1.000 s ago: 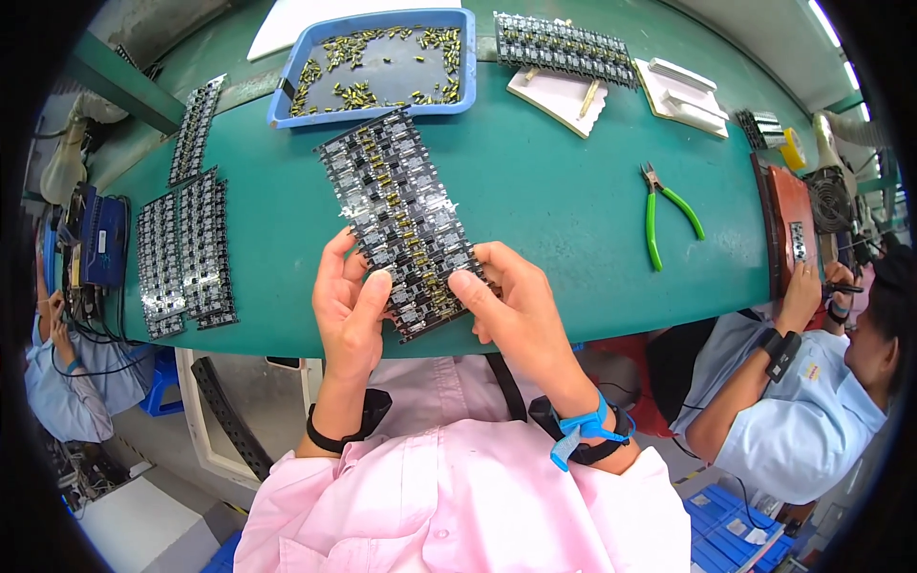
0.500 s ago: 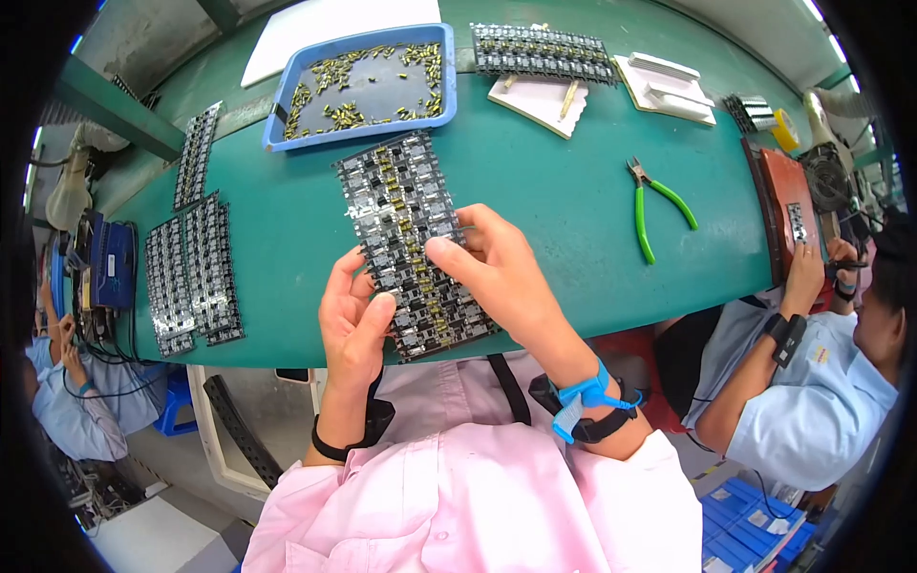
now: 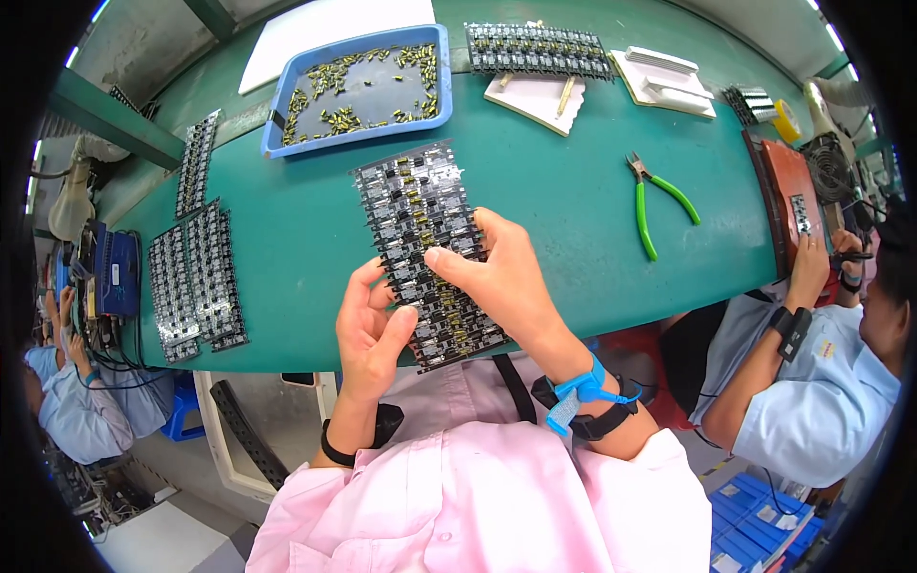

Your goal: The person picks up components from a tray and inserts them into a circuit board by hand. After repeating this for several components, they place the board onto a stack and pick up a new one to repeat the process.

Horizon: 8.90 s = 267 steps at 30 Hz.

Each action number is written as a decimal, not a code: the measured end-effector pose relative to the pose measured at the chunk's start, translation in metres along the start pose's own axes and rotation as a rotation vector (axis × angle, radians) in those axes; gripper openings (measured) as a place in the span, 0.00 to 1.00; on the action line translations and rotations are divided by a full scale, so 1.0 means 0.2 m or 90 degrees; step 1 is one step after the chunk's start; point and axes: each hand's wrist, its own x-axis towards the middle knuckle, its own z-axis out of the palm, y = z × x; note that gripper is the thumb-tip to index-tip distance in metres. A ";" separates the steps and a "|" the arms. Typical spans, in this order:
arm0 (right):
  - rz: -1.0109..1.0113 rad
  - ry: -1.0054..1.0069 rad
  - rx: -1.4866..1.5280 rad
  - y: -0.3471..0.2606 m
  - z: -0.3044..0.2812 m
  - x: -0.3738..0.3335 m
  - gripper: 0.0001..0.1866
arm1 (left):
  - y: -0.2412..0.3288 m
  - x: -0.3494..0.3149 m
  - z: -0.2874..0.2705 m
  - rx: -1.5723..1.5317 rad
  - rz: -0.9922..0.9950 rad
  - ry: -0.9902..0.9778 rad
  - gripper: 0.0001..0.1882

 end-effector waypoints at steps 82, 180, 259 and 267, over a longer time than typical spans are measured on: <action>-0.062 -0.038 0.092 0.00 -0.03 -0.08 0.23 | 0.12 -0.01 -0.08 -0.094 -0.055 0.072 0.23; 0.020 -0.108 0.063 -0.03 -0.01 -0.18 0.19 | 0.11 -0.01 -0.08 -0.120 -0.053 0.078 0.24; 0.055 -0.065 0.140 -0.02 0.04 -0.13 0.14 | 0.07 0.00 -0.03 -0.040 0.019 0.105 0.21; 0.075 -0.074 0.186 -0.04 0.05 -0.16 0.18 | 0.10 0.01 -0.07 -0.137 -0.061 0.106 0.22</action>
